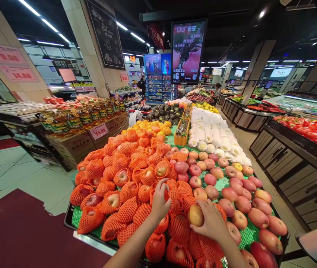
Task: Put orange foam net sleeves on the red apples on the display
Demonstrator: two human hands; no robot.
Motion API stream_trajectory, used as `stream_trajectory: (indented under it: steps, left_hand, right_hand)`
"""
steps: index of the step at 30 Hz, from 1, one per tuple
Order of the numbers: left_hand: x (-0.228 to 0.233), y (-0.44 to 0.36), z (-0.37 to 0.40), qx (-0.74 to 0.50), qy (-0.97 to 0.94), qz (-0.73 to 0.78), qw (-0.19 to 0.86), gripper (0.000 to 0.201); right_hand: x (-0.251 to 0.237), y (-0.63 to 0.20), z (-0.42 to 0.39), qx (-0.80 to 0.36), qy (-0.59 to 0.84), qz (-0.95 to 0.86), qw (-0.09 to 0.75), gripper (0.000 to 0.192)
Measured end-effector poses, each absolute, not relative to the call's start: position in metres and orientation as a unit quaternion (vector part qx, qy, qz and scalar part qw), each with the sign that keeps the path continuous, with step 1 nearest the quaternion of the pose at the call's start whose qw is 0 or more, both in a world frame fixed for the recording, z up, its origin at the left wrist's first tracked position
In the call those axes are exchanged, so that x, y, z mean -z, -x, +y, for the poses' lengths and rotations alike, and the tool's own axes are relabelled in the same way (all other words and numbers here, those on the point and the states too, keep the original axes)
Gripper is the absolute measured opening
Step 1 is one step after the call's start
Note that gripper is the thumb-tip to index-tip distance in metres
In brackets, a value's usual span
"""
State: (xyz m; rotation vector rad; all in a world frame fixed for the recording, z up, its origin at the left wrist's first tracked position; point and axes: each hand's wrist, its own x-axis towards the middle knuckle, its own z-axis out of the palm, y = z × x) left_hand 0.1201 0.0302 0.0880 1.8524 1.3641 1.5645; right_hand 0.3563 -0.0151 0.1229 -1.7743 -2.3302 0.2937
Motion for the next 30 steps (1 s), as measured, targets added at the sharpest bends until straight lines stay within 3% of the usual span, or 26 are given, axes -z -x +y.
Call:
stream_trajectory:
  steps: [5,9,15,18,25,30]
  left_hand:
    - [-0.095,-0.12,0.029,-0.578,-0.62,0.495,0.191,0.031]
    - [-0.102,-0.122,0.029,-0.59,-0.603,0.507,0.178,0.028]
    - [-0.094,-0.124,0.017,-0.585,-0.579,0.522,0.224,0.044]
    - [-0.088,-0.127,0.008,-0.548,-0.615,0.5,0.267,0.048]
    - [-0.106,-0.141,-0.019,-0.536,-0.686,0.319,0.375,0.029]
    - [-0.119,-0.153,-0.031,-0.472,-0.709,0.261,0.455,0.035]
  right_hand:
    - [-0.135,-0.351,-0.007,-0.076,0.575,-0.814,0.035,0.068]
    - [-0.12,-0.34,-0.006,-0.103,0.575,-0.812,-0.022,0.079]
    - [-0.116,-0.339,-0.02,-0.153,0.587,-0.795,0.019,0.087]
    - [-0.118,-0.351,-0.03,-0.2,0.577,-0.788,0.083,0.092]
    - [-0.102,-0.356,-0.059,-0.437,0.388,-0.692,0.425,0.088]
    - [-0.104,-0.348,-0.068,-0.45,0.444,-0.619,0.466,0.062]
